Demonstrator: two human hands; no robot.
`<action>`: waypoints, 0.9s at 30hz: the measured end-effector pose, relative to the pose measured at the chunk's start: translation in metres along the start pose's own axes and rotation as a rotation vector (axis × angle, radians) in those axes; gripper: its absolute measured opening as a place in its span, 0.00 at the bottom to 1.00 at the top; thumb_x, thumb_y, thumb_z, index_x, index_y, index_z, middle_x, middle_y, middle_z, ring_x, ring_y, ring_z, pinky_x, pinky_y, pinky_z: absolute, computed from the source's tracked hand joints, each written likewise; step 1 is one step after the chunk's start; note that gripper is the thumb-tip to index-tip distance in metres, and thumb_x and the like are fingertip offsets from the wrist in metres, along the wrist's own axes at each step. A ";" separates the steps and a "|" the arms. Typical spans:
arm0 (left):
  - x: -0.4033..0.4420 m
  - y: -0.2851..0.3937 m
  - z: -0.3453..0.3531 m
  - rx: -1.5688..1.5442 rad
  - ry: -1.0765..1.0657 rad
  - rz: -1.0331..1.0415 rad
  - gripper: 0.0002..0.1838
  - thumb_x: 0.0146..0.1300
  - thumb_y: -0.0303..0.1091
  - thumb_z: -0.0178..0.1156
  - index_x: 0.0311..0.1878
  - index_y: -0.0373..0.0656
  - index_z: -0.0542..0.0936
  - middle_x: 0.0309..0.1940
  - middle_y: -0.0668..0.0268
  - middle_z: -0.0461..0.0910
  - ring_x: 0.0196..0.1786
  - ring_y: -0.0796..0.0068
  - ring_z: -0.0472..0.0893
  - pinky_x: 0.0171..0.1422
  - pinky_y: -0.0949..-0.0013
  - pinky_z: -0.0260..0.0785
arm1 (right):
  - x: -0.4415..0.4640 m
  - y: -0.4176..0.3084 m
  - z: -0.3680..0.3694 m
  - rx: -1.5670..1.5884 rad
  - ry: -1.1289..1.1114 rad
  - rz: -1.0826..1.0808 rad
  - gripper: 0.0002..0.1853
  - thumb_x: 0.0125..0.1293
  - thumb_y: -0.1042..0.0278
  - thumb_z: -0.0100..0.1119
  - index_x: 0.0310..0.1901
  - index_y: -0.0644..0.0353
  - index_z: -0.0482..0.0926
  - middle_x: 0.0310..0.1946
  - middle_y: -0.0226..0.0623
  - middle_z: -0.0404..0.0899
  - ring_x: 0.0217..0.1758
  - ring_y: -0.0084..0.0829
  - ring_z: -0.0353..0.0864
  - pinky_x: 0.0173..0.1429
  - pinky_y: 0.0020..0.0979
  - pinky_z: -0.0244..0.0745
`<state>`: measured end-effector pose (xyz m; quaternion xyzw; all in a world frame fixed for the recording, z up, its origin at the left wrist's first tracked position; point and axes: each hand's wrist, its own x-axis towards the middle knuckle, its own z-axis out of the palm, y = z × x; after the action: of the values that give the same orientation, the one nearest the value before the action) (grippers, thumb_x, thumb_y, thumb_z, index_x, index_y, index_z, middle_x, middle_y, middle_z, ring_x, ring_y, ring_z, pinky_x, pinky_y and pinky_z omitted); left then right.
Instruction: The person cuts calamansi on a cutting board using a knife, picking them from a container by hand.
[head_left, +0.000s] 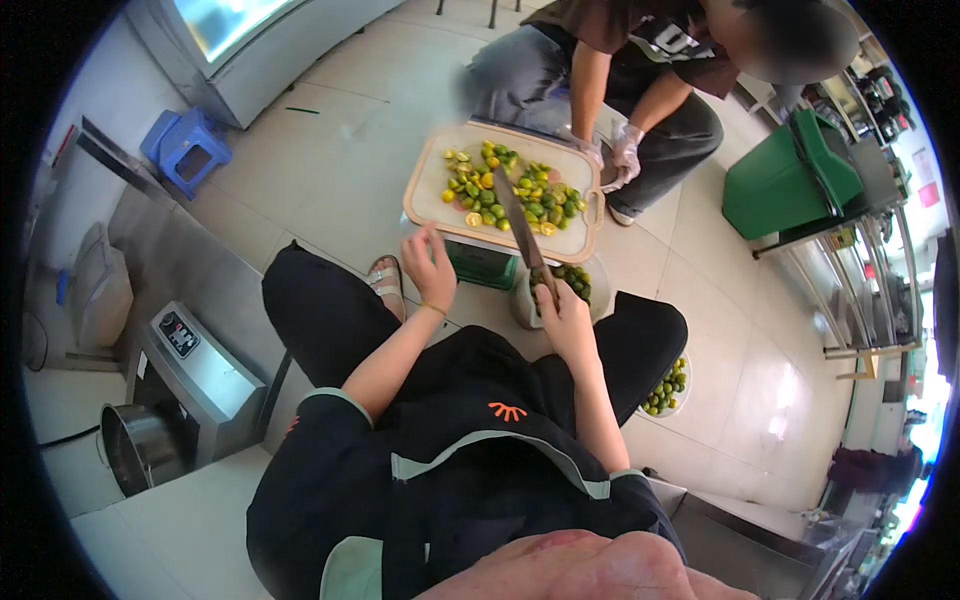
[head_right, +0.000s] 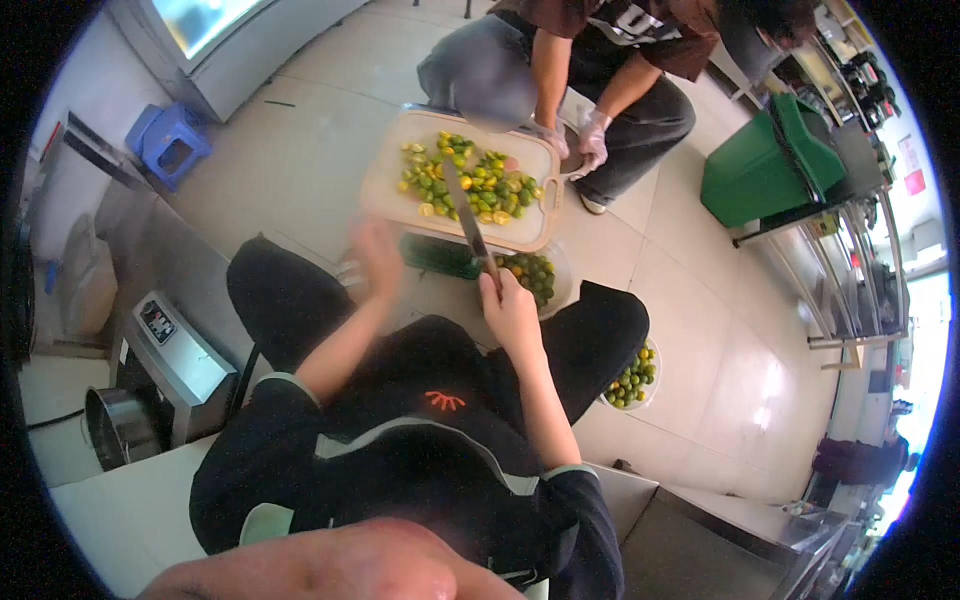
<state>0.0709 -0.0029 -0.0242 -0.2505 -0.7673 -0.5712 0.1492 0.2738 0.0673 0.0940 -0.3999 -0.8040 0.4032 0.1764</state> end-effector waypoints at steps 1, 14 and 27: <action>-0.017 0.021 -0.002 -0.038 -0.074 0.011 0.07 0.66 0.33 0.55 0.40 0.41 0.79 0.33 0.61 0.75 0.37 0.60 0.73 0.42 0.61 0.64 | 0.003 0.006 0.003 -0.006 -0.004 -0.039 0.15 0.68 0.59 0.54 0.36 0.66 0.74 0.22 0.53 0.75 0.27 0.50 0.76 0.33 0.41 0.69; -0.141 0.019 0.172 0.562 -1.286 0.619 0.07 0.52 0.24 0.59 0.35 0.40 0.76 0.39 0.57 0.76 0.48 0.58 0.78 0.48 0.60 0.74 | 0.047 0.028 0.056 -0.140 -0.163 -0.162 0.16 0.66 0.52 0.51 0.38 0.59 0.74 0.28 0.53 0.79 0.35 0.55 0.80 0.39 0.53 0.72; -0.141 -0.005 0.208 0.575 -0.879 0.577 0.08 0.63 0.31 0.49 0.41 0.40 0.75 0.41 0.55 0.77 0.42 0.62 0.80 0.45 0.61 0.75 | 0.038 0.020 0.037 0.008 -0.102 -0.226 0.15 0.66 0.55 0.56 0.38 0.62 0.77 0.21 0.52 0.77 0.27 0.52 0.79 0.32 0.46 0.71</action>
<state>0.1970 0.1639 -0.1645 -0.6113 -0.7818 -0.1199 0.0286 0.2385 0.0857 0.0542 -0.2851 -0.8501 0.4040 0.1813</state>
